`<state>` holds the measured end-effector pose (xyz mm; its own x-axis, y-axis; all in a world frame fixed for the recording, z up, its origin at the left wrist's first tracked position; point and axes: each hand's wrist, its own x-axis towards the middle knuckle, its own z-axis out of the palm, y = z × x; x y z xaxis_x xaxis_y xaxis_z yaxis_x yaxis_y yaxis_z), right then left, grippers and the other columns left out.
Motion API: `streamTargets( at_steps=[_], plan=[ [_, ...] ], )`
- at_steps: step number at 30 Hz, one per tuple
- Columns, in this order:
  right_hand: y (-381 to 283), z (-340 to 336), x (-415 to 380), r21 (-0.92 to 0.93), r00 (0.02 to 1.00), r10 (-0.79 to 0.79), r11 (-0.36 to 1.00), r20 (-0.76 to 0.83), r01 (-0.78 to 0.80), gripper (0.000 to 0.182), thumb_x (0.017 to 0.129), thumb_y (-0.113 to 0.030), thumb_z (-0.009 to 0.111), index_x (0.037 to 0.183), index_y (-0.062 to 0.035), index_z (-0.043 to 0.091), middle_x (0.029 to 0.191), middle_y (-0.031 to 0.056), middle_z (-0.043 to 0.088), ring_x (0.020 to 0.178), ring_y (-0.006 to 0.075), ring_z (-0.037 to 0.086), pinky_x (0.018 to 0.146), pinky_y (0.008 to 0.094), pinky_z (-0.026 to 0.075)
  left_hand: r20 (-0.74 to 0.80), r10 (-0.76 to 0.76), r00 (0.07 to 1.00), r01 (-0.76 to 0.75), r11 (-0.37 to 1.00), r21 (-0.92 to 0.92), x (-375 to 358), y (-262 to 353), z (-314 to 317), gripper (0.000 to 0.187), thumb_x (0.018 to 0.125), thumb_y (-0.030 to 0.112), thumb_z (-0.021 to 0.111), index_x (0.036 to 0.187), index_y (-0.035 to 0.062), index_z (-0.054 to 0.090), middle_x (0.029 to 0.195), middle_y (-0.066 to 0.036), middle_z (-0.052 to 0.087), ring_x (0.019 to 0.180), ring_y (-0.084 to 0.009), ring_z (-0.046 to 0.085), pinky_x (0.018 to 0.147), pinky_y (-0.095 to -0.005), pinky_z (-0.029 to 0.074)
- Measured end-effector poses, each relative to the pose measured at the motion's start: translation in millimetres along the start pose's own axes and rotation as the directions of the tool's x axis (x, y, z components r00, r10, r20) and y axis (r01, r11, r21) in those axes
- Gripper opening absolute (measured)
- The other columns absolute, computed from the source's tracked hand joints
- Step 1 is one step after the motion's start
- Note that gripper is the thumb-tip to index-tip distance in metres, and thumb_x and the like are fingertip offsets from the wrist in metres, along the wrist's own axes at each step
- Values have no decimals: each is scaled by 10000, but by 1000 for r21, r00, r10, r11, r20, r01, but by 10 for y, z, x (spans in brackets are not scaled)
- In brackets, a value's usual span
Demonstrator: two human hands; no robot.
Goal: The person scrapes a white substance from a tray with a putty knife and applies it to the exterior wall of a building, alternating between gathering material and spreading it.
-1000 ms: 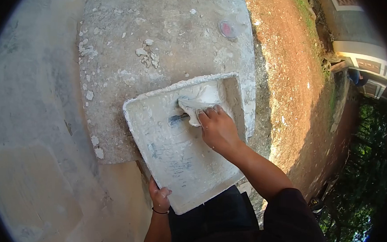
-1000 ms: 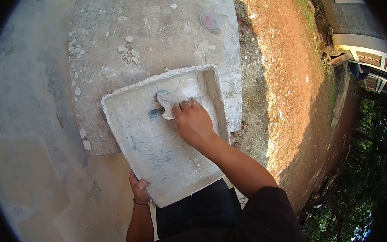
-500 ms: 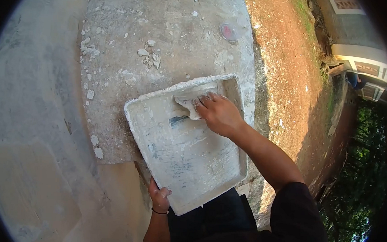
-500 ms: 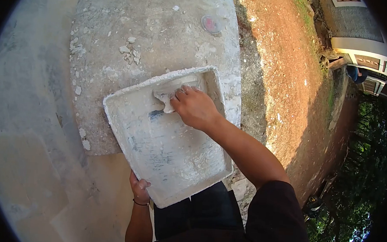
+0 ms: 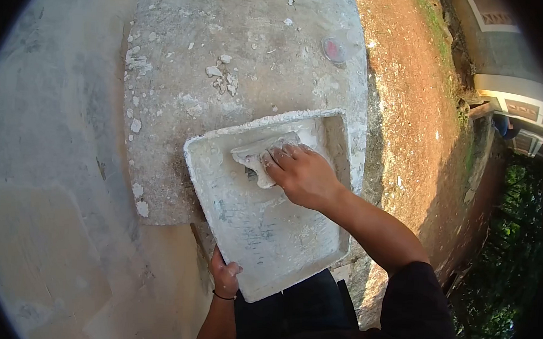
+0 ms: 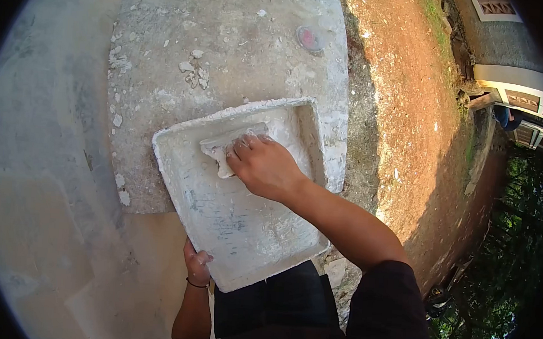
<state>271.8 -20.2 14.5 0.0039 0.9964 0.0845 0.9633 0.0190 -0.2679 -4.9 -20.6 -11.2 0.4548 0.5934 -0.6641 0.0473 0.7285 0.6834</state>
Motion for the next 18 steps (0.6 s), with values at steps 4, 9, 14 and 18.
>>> streamTargets(
  at_steps=[4,9,14,18],
  plan=[
    [23,129,208,63,991,-61,997,115,54,172,755,-125,512,856,-20,604,833,105,596,879,258,580,779,359,484,-9,-21,1000,21,1000,-3,-7,45,28,707,533,47,410,1221,-114,409,1096,-138,554,989,-217,545,838,-262,424],
    [69,74,59,84,945,-138,989,297,118,209,758,-124,516,914,-15,602,903,105,612,932,256,574,791,353,485,-12,-14,1000,13,1000,-27,-18,90,62,718,529,52,410,1228,-112,409,1101,-143,554,991,-217,544,851,-264,419],
    [195,-118,40,134,963,-112,988,245,81,151,748,-114,527,830,-15,605,833,91,616,909,243,578,768,346,492,-18,-20,1000,20,999,28,-1,109,23,705,532,56,406,1217,-112,423,1088,-142,559,974,-211,551,820,-253,429],
    [82,2,279,128,971,-76,991,228,47,188,740,-101,527,885,-13,609,860,111,621,940,278,582,777,359,496,-57,-36,998,41,996,77,70,247,27,668,544,51,401,1193,-101,448,1047,-132,576,903,-193,571,755,-235,443]
  ],
)
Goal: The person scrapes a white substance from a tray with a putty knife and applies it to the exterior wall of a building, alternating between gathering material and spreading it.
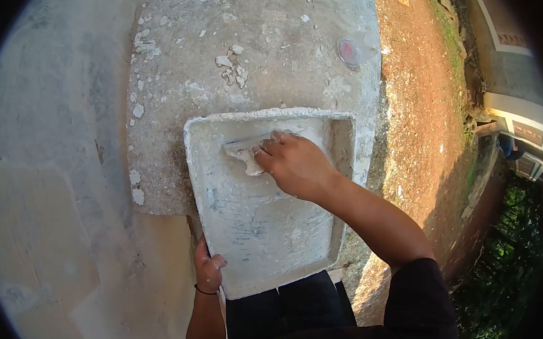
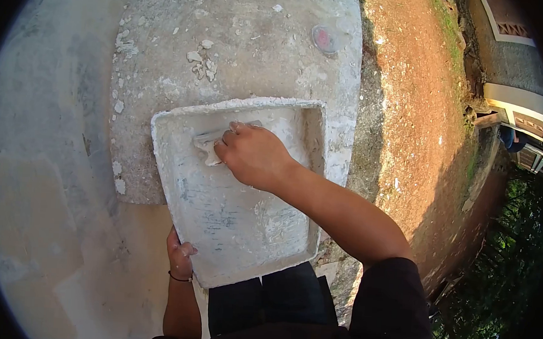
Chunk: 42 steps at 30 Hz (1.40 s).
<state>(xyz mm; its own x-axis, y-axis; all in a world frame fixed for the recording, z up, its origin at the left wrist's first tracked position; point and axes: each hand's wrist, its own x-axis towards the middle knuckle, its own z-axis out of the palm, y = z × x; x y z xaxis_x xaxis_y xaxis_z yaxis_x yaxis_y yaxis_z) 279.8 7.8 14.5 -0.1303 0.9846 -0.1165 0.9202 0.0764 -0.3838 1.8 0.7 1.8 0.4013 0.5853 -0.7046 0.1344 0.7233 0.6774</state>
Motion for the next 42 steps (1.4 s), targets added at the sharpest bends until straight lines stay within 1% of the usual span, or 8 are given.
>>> streamTargets(
  at_steps=[5,14,19,27,30,32,36,42],
  plan=[
    [-70,16,-81,58,981,-30,998,192,20,228,736,-89,524,924,9,608,858,118,624,963,291,586,765,361,499,-18,-21,1000,21,1000,23,22,57,-47,661,537,45,399,1181,-91,460,1025,-127,582,872,-185,572,718,-221,441],
    [202,-188,-70,31,994,-98,995,-43,99,138,734,-100,538,826,-35,619,806,96,629,954,285,591,781,367,499,-47,6,999,-6,1000,-11,44,52,3,669,502,51,414,1152,-93,480,1011,-126,591,876,-196,569,751,-238,437],
    [6,-2,160,57,986,-89,995,138,81,180,691,-67,545,856,-33,608,791,96,609,896,275,585,755,357,493,-71,-4,997,6,1000,29,15,32,-54,657,509,50,415,1147,-88,489,988,-117,594,847,-182,561,727,-234,434],
    [297,-212,-315,61,970,-116,993,213,105,140,727,-82,530,832,-35,609,822,107,634,934,290,593,760,351,503,-65,5,998,-2,999,41,-16,3,14,666,524,67,417,1171,-69,493,961,-91,601,761,-147,552,610,-206,420],
    [266,-310,-594,37,983,-37,999,178,31,201,721,-76,535,900,-34,617,903,113,633,950,307,590,766,358,505,-97,-12,995,16,999,44,-46,34,71,673,525,74,421,1179,-70,490,965,-88,600,769,-146,551,615,-207,420],
    [137,-328,-802,-25,1000,3,1000,-6,-3,298,725,-91,535,1006,-28,609,983,129,620,941,306,592,760,373,508,-104,-17,994,22,999,45,-46,-6,52,667,528,73,421,1176,-69,491,970,-88,599,773,-148,552,616,-209,422],
    [-26,-13,-999,-74,1000,0,997,-20,-2,437,695,-119,557,1122,-29,585,1020,132,602,897,269,590,713,377,503,-111,-13,994,13,1000,4,-48,-81,33,659,528,65,423,1170,-66,492,986,-92,594,789,-156,559,633,-211,427],
    [10,305,-792,-68,996,18,997,-82,-24,399,736,-140,526,1107,-2,570,1030,166,598,901,263,597,731,379,507,-110,8,994,-3,999,47,-61,-104,48,675,510,58,426,1170,-71,481,1021,-107,585,870,-186,560,737,-234,435]
  ],
)
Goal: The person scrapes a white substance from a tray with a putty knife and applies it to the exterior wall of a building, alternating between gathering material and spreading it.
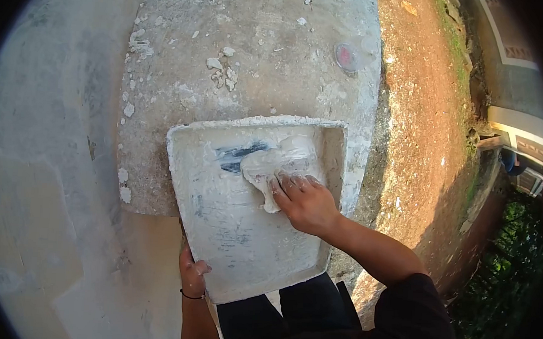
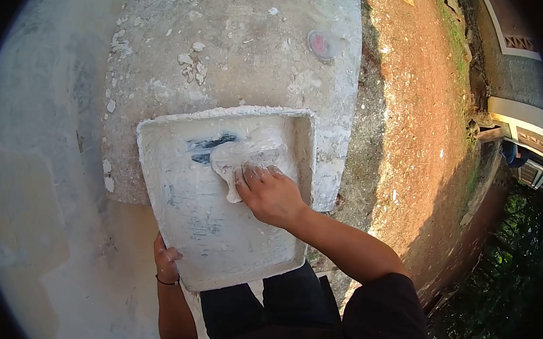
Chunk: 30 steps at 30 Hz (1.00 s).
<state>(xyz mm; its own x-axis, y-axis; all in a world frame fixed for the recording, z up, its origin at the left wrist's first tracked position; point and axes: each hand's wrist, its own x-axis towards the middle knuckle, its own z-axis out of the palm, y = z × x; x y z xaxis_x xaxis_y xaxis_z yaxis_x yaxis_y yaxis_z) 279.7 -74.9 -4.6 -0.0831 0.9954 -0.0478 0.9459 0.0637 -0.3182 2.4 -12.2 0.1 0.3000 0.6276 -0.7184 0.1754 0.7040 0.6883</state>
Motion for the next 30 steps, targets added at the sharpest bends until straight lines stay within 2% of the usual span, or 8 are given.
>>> streamTargets(
  at_steps=[3,6,10,16,18,22,24,30],
  plan=[
    [-23,-154,-49,4,1000,21,1000,5,-21,368,754,-144,512,1086,3,570,1023,174,599,911,260,600,745,376,511,42,-9,999,12,998,-68,19,27,0,695,495,63,427,1172,-88,469,1062,-128,577,944,-218,559,814,-262,432],
    [-116,-165,-194,8,1000,16,1000,9,-16,365,754,-141,511,1085,0,571,1025,166,601,897,259,602,743,373,510,26,-59,998,59,998,-27,1,40,-17,720,479,65,427,1178,-105,456,1094,-147,569,1006,-246,550,876,-280,416],
    [-47,-35,-66,3,999,37,999,-26,-37,359,756,-135,506,1081,1,570,1027,160,604,895,262,602,751,376,508,35,-37,999,40,997,-67,7,5,9,731,476,62,425,1186,-111,446,1105,-156,564,1017,-259,547,896,-289,407],
    [-111,-195,63,15,994,96,995,-49,-96,358,754,-137,508,1077,4,571,1028,172,602,914,281,600,763,387,503,59,8,998,-4,998,-68,45,-61,-67,743,469,69,425,1188,-115,439,1091,-164,569,999,-262,551,888,-289,414],
    [-193,-234,-40,34,993,107,994,-40,-106,362,753,-140,512,1079,4,570,1031,176,601,920,286,599,763,389,503,25,23,999,-23,1000,0,49,-63,-59,758,495,100,393,1228,-94,422,1061,-167,594,899,-245,609,749,-244,479],
    [-186,-33,-129,53,997,80,995,-12,-79,382,744,-136,518,1098,-1,571,1059,181,596,901,291,603,747,401,501,32,38,999,-37,999,-20,117,-33,-48,756,498,103,394,1228,-91,420,1044,-159,598,874,-237,612,732,-241,480],
    [-138,42,-5,32,997,66,997,-45,-64,365,752,-143,515,1079,9,572,1052,184,599,929,294,599,768,396,500,70,28,997,-27,1000,-9,159,-78,-126,787,453,78,431,1224,-81,422,1119,-155,545,1036,-260,524,899,-292,403],
    [-92,-144,135,42,972,202,979,-121,-198,347,747,-126,515,1062,5,583,1059,185,597,937,301,596,759,408,498,32,137,990,-137,990,14,213,-84,17,752,495,56,464,1235,-59,396,1107,-129,522,1034,-241,502,921,-308,382]
  ],
)
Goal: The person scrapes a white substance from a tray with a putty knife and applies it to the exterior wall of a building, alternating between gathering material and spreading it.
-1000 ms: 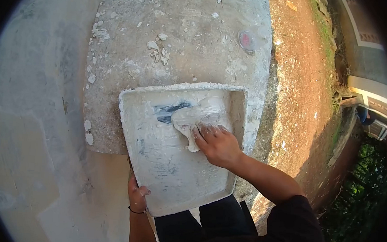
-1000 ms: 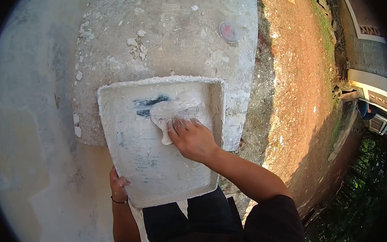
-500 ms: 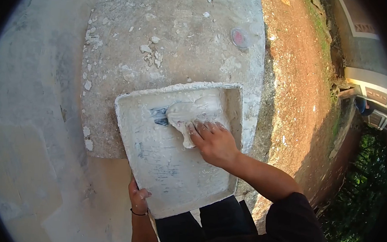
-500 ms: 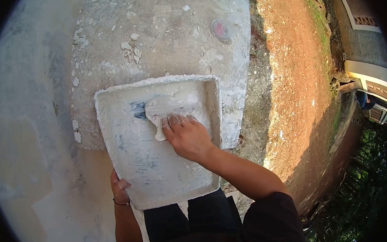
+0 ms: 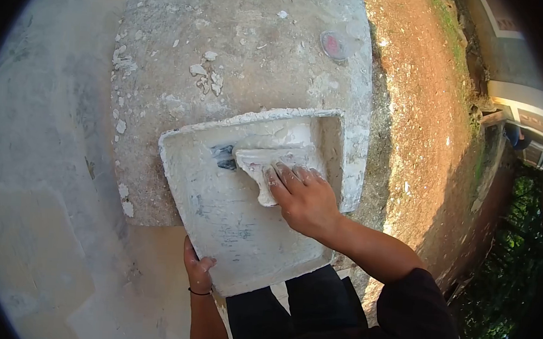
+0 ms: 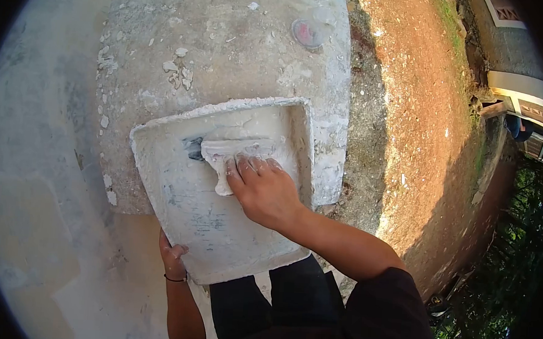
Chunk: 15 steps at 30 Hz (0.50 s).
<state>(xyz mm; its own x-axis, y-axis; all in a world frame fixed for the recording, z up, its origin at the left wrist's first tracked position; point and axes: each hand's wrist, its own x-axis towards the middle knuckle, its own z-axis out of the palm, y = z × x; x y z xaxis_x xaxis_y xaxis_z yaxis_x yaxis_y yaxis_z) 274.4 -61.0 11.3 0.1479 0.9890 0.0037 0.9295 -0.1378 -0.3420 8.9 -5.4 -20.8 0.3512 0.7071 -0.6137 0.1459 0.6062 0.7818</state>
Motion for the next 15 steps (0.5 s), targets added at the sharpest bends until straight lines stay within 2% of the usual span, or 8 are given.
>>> streamTargets(
  at_steps=[2,5,7,9,10,12,13,15],
  plan=[
    [30,-86,1,-42,996,48,998,-70,-51,342,740,-118,520,1053,5,584,1035,181,601,934,295,597,756,398,500,-5,16,1000,-16,999,51,-6,-24,-4,730,519,40,468,1239,-54,385,1111,-126,517,1038,-237,496,932,-312,371],
    [226,-54,159,-68,995,84,994,-45,-87,341,734,-112,525,1049,3,588,1006,174,605,913,290,599,747,384,504,-16,43,999,-41,993,111,-8,-97,7,673,586,21,490,1244,-47,368,1120,-123,505,1047,-231,485,952,-319,350],
    [281,55,207,-84,996,53,995,-69,-59,333,737,-113,520,1039,10,591,984,171,608,893,287,598,745,370,504,-25,44,999,-40,989,139,-21,-133,-14,638,628,18,508,1246,-43,362,1126,-124,500,1052,-228,479,961,-323,341],
    [252,132,247,-129,999,-40,991,-35,35,319,742,-116,514,1021,17,592,987,171,610,890,283,596,754,369,501,3,119,993,-117,977,178,-16,-147,-7,530,769,127,538,1239,-40,361,1128,-126,497,1051,-221,476,955,-326,346],
    [245,143,236,-117,999,-31,993,-6,30,302,747,-119,510,1002,19,595,963,159,612,888,275,596,766,372,498,4,117,993,-116,976,182,-13,-130,-9,530,769,127,538,1239,-40,361,1128,-126,497,1051,-221,476,955,-326,346],
    [216,152,217,-99,1000,-24,995,7,25,299,746,-121,511,998,17,596,953,153,612,889,270,596,772,372,494,45,97,994,-89,986,-143,38,-98,21,492,884,284,502,1223,-49,373,1124,-130,500,1034,-212,481,938,-323,355],
    [196,154,179,-82,1000,-13,997,21,15,296,746,-122,513,994,14,598,942,146,612,889,266,596,779,373,491,58,90,994,-81,987,-140,58,-80,46,492,884,284,502,1223,-49,373,1124,-130,500,1034,-212,481,938,-323,355],
    [88,140,86,-34,998,1,999,56,1,297,745,-123,514,996,14,596,936,140,611,895,264,593,783,371,487,17,104,994,-105,993,56,4,-9,44,501,937,361,419,1208,-60,390,1115,-130,508,1016,-196,484,921,-313,362]
  ],
)
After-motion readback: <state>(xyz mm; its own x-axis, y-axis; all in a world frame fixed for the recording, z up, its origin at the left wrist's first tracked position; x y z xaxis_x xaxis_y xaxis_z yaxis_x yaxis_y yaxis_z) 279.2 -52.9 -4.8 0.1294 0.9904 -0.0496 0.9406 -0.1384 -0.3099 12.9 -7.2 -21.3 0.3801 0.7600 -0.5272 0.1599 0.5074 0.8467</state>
